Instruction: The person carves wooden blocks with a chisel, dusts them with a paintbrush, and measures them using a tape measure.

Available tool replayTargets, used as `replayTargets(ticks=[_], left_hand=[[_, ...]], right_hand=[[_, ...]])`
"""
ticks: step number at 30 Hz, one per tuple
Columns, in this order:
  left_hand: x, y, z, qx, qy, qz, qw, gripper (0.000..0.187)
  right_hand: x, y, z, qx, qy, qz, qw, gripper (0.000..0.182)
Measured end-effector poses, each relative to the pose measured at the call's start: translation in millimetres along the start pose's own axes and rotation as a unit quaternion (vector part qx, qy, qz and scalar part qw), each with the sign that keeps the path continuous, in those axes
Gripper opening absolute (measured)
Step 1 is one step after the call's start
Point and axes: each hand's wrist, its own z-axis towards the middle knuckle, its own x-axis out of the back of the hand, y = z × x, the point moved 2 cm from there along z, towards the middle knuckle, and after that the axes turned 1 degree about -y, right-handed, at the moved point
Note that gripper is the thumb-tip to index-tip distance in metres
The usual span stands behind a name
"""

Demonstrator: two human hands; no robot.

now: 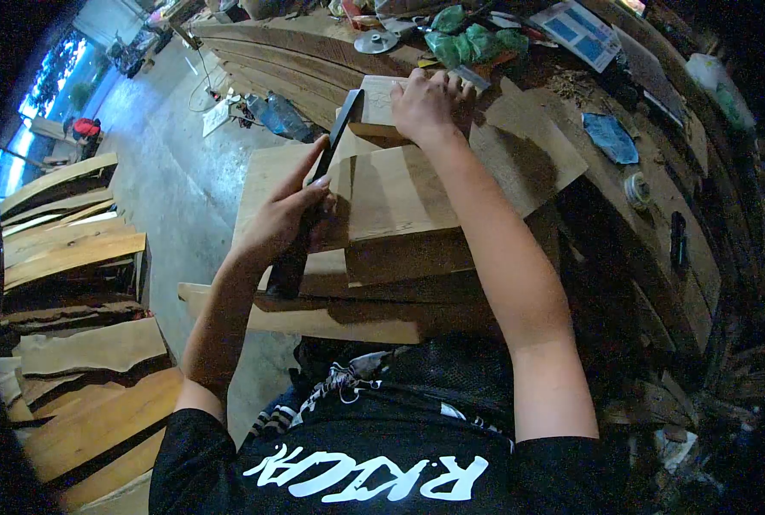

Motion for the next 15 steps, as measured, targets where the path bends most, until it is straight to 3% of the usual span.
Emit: replayTargets(ticks=[7, 13, 15], left_hand=[[-4.5, 13.5, 23.6, 0.012, 0.042, 0.074, 0.996, 0.062], [-1.3, 5.4, -0.1, -0.009, 0.044, 0.077, 0.996, 0.062], [-3.4, 4.7, -20.3, 0.033, 0.051, 0.037, 0.997, 0.062]], right_hand=[[-3.8, 1.5, 0.2, 0.005, -0.002, 0.022, 1.0, 0.049], [-6.3, 2.9, 3.7, 0.006, 0.009, -0.007, 1.0, 0.049], [-6.4, 2.8, 3.8, 0.006, 0.007, -0.009, 1.0, 0.049]])
